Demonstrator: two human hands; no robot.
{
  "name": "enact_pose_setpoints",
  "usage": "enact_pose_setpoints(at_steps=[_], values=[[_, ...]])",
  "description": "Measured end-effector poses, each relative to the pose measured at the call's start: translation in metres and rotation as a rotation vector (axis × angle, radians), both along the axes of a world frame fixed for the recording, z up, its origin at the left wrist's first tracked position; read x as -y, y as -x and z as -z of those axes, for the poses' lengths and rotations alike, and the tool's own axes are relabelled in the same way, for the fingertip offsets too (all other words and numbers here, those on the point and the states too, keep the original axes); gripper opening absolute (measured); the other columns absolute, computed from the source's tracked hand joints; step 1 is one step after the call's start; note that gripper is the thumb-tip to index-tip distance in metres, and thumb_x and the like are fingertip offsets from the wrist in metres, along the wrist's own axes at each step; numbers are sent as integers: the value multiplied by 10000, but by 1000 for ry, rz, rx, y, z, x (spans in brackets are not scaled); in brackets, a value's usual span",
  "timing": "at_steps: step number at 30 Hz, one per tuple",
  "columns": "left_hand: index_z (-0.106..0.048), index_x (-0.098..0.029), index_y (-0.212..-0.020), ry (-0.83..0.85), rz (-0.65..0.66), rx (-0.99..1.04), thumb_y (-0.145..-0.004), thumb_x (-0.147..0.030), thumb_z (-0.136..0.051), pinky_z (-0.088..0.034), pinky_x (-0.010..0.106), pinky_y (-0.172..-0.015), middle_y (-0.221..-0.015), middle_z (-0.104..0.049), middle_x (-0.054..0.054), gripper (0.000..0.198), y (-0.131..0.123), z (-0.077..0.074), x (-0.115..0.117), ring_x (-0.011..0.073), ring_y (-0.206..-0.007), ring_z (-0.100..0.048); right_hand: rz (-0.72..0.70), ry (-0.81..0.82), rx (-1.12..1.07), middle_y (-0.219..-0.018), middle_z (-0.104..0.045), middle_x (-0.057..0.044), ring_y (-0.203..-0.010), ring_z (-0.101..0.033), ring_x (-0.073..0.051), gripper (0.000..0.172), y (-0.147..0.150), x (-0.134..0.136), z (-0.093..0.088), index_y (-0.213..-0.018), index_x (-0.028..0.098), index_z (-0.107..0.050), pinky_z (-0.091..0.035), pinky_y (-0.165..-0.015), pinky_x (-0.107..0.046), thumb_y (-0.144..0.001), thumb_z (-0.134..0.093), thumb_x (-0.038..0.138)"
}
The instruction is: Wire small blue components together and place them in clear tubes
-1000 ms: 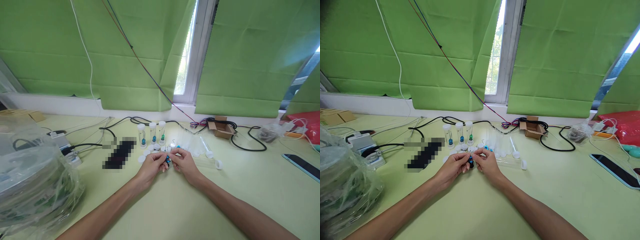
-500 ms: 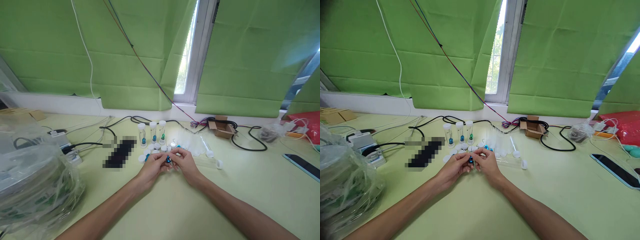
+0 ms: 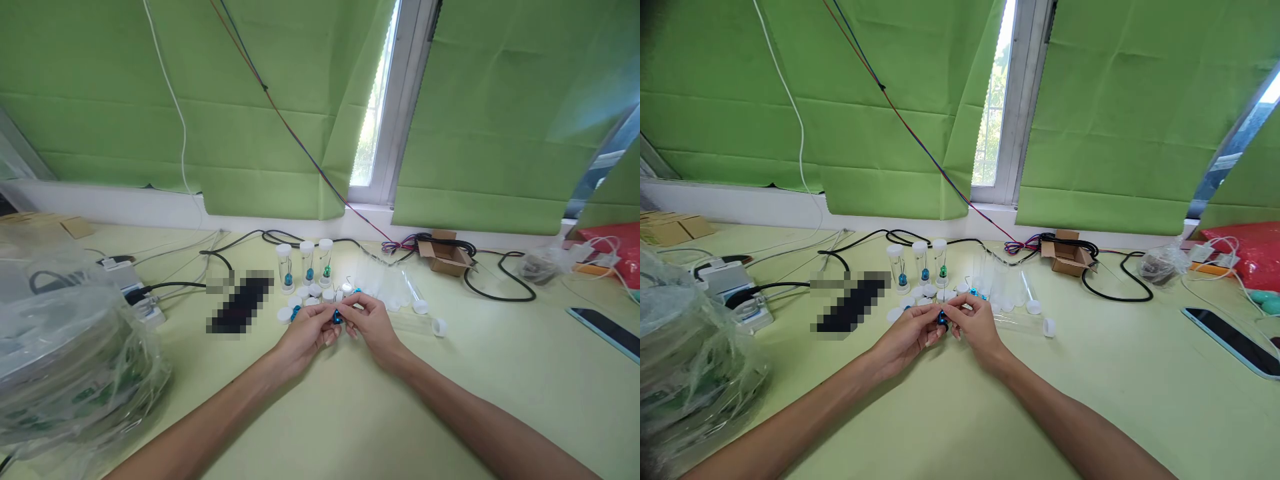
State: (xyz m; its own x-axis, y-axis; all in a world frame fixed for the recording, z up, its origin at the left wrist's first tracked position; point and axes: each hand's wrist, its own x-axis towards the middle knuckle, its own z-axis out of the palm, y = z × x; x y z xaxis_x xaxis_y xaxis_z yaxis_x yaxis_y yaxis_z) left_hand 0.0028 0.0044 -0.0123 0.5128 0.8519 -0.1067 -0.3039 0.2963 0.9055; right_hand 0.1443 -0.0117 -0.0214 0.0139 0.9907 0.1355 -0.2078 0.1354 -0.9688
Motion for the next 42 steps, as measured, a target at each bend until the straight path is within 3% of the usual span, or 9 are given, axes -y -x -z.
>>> enact_pose_setpoints(at_steps=[19, 42], values=[[-731, -62, -864, 16, 21, 42, -828, -243, -649, -347, 156, -460, -700, -657, 109, 202, 1, 3, 0, 73, -534, -464, -21, -21, -26, -529, -556, 52, -416, -445, -82, 280, -1, -4, 8, -694, 186, -634, -341, -423, -234, -678, -797, 412], [-733, -67, -815, 26, 0, 30, -784, -221, -674, -339, 157, -454, -668, -639, 78, 168, -1, 0, 2, 61, -520, -454, -17, -37, -49, -534, -567, 49, -430, -449, -88, 261, 0, -2, 10, -701, 186, -637, -342, -456, -243, -699, -794, 395]])
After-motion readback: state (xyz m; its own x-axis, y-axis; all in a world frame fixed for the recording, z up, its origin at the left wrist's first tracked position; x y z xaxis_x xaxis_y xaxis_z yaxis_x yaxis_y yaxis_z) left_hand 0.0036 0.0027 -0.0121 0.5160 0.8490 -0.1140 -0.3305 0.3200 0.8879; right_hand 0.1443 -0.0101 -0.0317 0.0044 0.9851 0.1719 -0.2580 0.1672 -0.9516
